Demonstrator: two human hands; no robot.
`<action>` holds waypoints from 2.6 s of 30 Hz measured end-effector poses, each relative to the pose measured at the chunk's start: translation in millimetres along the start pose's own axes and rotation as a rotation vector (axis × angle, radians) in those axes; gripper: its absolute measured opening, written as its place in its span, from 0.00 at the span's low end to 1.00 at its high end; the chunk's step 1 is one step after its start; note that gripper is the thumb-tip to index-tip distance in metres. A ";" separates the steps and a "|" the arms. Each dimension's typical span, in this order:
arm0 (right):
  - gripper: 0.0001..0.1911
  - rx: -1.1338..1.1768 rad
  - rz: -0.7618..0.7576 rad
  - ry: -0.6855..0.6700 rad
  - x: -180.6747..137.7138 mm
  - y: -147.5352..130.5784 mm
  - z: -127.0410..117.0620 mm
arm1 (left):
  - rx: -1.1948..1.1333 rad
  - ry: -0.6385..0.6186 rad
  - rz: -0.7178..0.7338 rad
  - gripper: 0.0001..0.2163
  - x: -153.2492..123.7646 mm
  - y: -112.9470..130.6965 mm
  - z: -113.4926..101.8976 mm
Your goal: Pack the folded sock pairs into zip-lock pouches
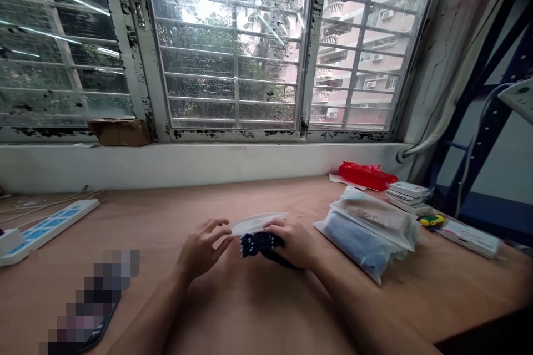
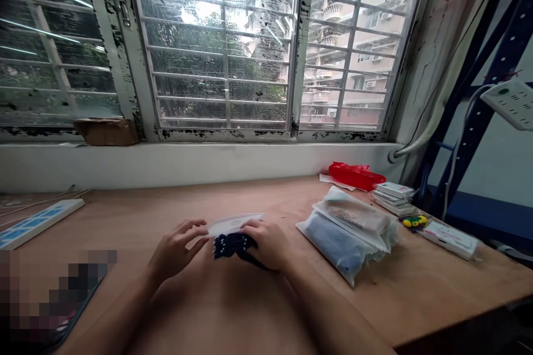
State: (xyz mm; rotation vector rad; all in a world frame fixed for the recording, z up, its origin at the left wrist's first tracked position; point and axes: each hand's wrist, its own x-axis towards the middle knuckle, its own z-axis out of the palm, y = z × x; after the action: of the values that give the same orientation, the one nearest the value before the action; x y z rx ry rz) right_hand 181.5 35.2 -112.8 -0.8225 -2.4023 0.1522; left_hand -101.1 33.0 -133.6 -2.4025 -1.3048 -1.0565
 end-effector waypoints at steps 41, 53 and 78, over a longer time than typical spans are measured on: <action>0.09 0.712 -0.151 0.199 77.9 -36.3 -84.5 | -0.542 -0.067 -0.049 0.13 13.2 56.5 -5.8; 0.17 0.242 -0.066 -0.247 75.0 -7.3 -87.9 | -0.578 0.147 -0.072 0.07 14.9 43.7 -13.4; 0.06 0.188 0.000 -0.251 84.0 -7.8 -61.2 | -0.903 0.251 -0.718 0.21 20.3 55.6 5.9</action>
State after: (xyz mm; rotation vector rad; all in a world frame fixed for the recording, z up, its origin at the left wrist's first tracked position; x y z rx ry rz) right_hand 158.7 73.8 -18.8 -0.7530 -2.5705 0.5007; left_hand -46.8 16.5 -116.0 -2.1376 -1.9314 -2.4959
